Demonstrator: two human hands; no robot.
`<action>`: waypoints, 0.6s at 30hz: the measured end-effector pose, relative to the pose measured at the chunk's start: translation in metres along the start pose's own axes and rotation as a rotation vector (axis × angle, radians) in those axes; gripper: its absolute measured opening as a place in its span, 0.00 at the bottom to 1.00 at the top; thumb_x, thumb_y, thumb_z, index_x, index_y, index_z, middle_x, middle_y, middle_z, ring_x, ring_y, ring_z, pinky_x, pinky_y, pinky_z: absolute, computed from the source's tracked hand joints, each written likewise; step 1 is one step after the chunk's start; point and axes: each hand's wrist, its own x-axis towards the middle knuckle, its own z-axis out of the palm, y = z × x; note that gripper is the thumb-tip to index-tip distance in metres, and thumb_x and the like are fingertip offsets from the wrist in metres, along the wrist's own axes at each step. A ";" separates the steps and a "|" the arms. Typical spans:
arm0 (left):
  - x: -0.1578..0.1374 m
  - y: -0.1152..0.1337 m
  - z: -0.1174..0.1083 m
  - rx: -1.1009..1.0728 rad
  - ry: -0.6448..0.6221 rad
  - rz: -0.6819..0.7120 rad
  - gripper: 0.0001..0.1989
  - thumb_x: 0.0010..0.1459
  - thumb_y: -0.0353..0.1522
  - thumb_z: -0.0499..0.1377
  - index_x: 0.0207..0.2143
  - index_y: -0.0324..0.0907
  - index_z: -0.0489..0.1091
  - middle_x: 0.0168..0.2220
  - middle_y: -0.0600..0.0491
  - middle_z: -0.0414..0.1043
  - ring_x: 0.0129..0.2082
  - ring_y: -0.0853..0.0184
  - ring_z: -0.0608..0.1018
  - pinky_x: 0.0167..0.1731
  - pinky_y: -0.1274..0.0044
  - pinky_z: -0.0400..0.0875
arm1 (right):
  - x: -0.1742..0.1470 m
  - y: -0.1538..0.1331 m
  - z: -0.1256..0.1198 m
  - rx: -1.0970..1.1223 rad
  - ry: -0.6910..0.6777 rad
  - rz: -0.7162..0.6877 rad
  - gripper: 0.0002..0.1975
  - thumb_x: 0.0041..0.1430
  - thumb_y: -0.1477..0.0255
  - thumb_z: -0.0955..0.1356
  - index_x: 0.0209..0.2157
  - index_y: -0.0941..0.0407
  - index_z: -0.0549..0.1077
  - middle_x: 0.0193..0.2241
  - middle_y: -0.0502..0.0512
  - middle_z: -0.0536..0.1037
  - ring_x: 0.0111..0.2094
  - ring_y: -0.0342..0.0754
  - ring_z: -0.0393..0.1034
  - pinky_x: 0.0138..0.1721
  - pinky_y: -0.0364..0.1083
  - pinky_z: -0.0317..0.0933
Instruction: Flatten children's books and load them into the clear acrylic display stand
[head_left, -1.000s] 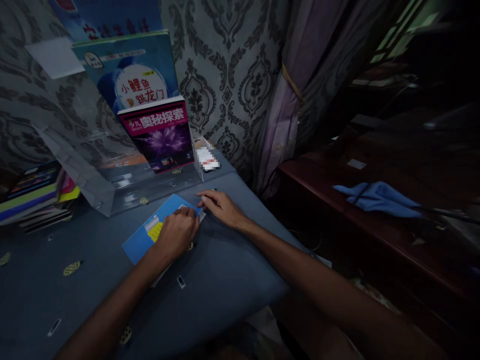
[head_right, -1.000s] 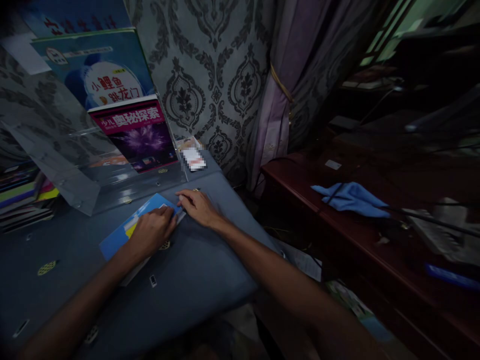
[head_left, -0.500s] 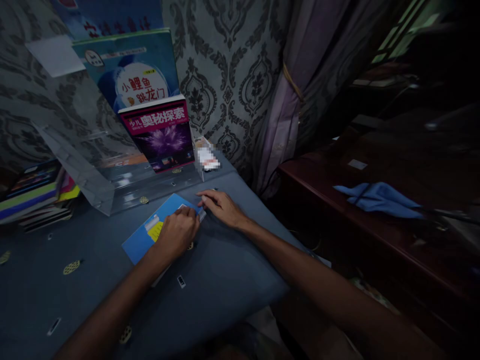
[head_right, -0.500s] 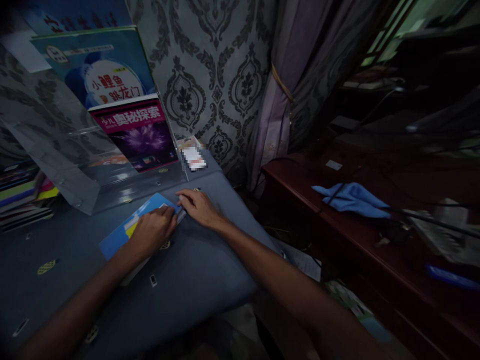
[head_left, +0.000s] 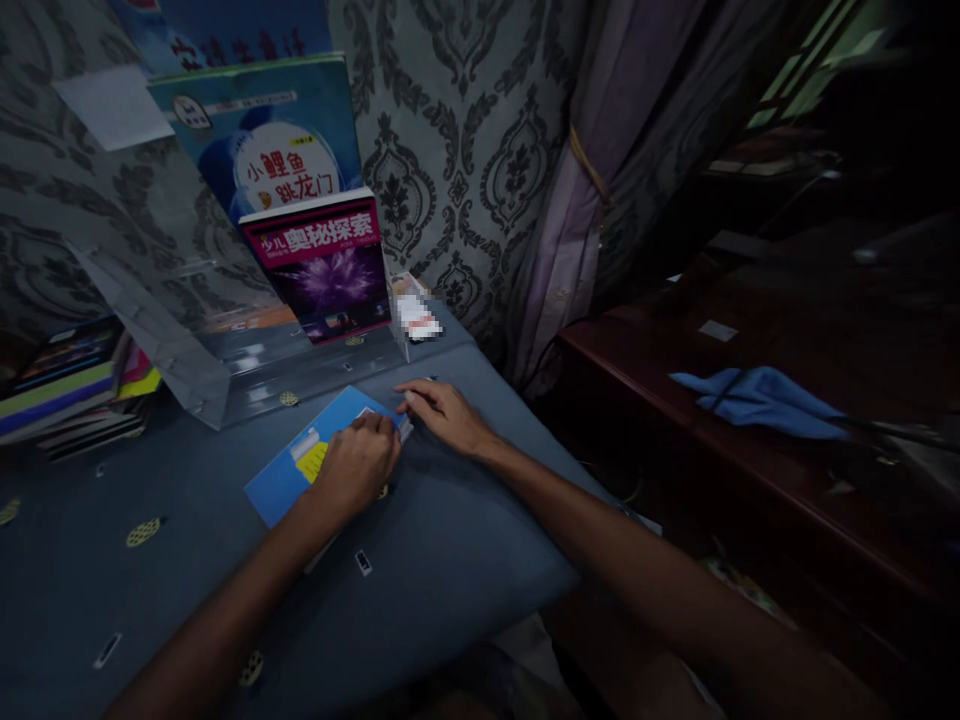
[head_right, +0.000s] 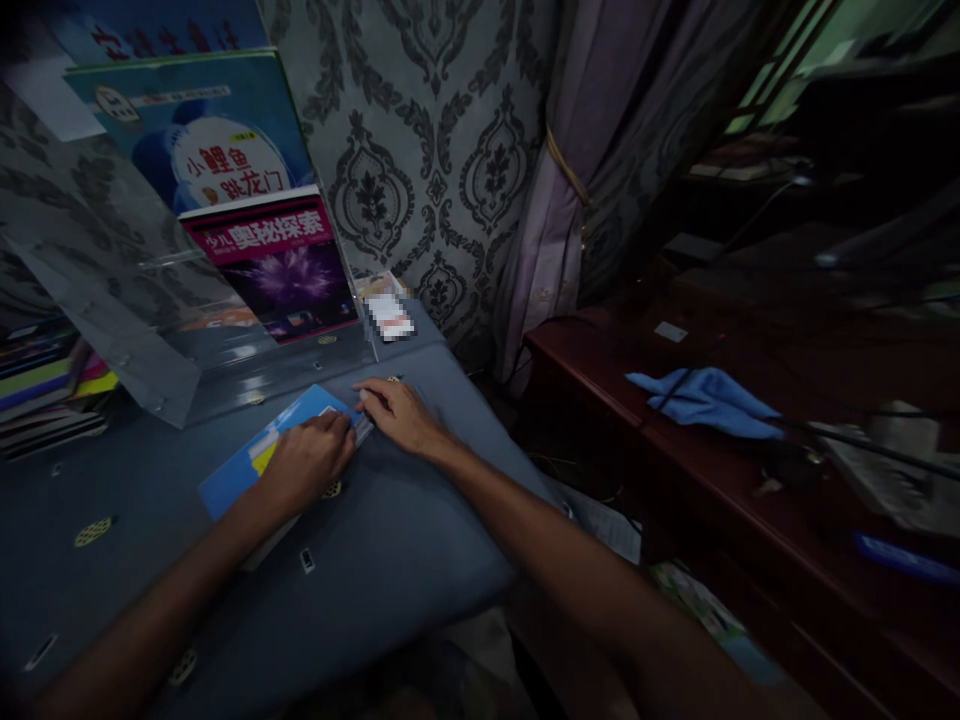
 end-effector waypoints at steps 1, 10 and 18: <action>0.000 0.000 0.000 -0.001 0.000 0.001 0.14 0.69 0.30 0.47 0.40 0.35 0.71 0.39 0.41 0.75 0.41 0.54 0.80 0.34 0.70 0.74 | 0.000 0.000 0.000 -0.004 -0.001 -0.002 0.16 0.65 0.74 0.61 0.48 0.57 0.77 0.33 0.54 0.82 0.36 0.46 0.76 0.40 0.45 0.66; -0.001 0.000 0.001 0.006 0.013 0.017 0.15 0.69 0.29 0.46 0.39 0.35 0.71 0.39 0.41 0.75 0.44 0.55 0.79 0.36 0.71 0.73 | 0.000 -0.001 0.001 -0.022 0.011 0.002 0.16 0.65 0.74 0.61 0.47 0.57 0.77 0.33 0.54 0.83 0.36 0.47 0.76 0.40 0.45 0.66; -0.001 0.001 0.004 -0.027 0.024 0.002 0.13 0.69 0.30 0.48 0.40 0.34 0.72 0.39 0.39 0.75 0.44 0.54 0.79 0.35 0.71 0.74 | 0.000 -0.002 0.000 -0.060 -0.008 -0.002 0.15 0.66 0.74 0.61 0.46 0.57 0.78 0.32 0.53 0.82 0.35 0.46 0.76 0.39 0.44 0.65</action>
